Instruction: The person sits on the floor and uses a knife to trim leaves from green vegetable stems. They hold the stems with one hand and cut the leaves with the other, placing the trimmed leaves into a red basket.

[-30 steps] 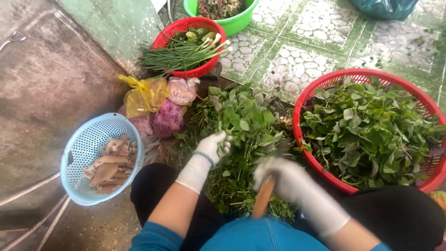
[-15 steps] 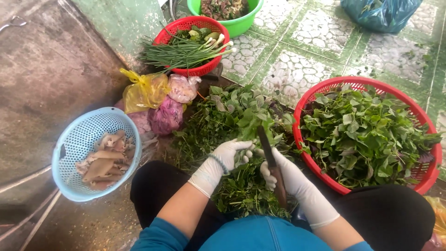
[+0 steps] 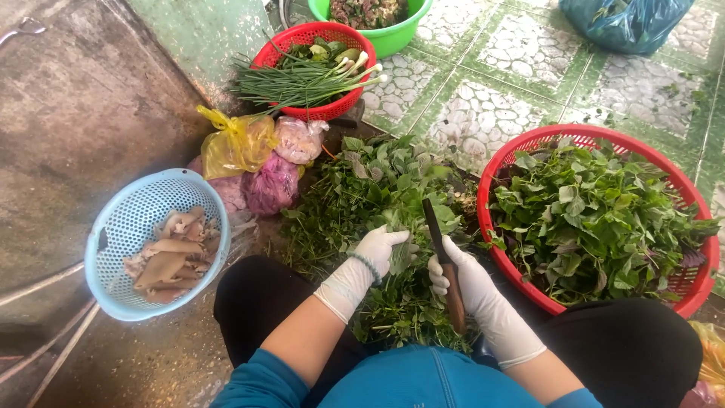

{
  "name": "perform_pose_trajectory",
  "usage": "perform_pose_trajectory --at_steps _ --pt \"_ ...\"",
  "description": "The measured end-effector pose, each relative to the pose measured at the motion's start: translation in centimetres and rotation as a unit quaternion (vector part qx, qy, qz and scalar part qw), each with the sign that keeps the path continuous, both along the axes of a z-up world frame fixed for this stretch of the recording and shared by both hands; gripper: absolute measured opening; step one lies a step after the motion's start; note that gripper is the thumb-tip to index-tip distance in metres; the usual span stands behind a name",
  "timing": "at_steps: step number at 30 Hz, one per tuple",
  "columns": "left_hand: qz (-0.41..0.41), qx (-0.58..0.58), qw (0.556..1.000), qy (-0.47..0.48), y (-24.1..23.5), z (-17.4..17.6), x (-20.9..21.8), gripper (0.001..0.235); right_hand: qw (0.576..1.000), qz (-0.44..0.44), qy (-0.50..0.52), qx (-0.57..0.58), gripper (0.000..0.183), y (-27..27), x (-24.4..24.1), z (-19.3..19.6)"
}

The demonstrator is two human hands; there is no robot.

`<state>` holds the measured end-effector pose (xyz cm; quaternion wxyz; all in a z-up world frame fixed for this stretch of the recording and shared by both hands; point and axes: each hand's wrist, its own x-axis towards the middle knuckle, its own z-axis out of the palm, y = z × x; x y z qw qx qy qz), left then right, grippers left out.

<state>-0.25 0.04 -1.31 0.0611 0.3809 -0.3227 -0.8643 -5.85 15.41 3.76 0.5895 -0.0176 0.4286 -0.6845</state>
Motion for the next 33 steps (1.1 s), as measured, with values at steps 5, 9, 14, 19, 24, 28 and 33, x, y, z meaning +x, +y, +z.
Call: perform_pose_trajectory --at_steps 5,9,14,19,24,28,33 --pt "0.0 -0.022 1.0 -0.002 -0.3 -2.2 -0.2 0.013 0.998 -0.042 0.045 0.017 0.053 0.0 1.2 4.8" --pt "-0.041 -0.063 0.997 -0.005 0.3 -0.4 -0.2 0.01 0.995 -0.054 0.079 0.038 0.049 0.6 0.7 0.7" --pt "-0.094 -0.355 0.915 -0.168 -1.6 -1.7 0.4 0.012 0.971 -0.083 0.208 0.086 0.033 1.5 -0.3 1.5" --pt "-0.013 -0.284 0.938 -0.201 -3.6 -5.3 0.1 0.025 0.918 -0.041 0.35 0.18 0.044 1.6 1.1 5.5" --pt "0.016 -0.151 0.988 -0.032 -1.3 0.0 1.6 0.046 0.888 0.216 0.351 0.205 0.049 2.1 2.3 6.2" --pt "0.014 -0.087 0.996 0.022 -0.1 -1.1 0.7 0.043 0.874 0.094 0.459 0.13 0.035 0.6 0.4 4.5" --pt "-0.074 0.016 0.996 0.045 1.4 0.6 0.7 0.035 0.94 -0.119 0.25 0.199 0.036 -0.3 0.4 2.0"
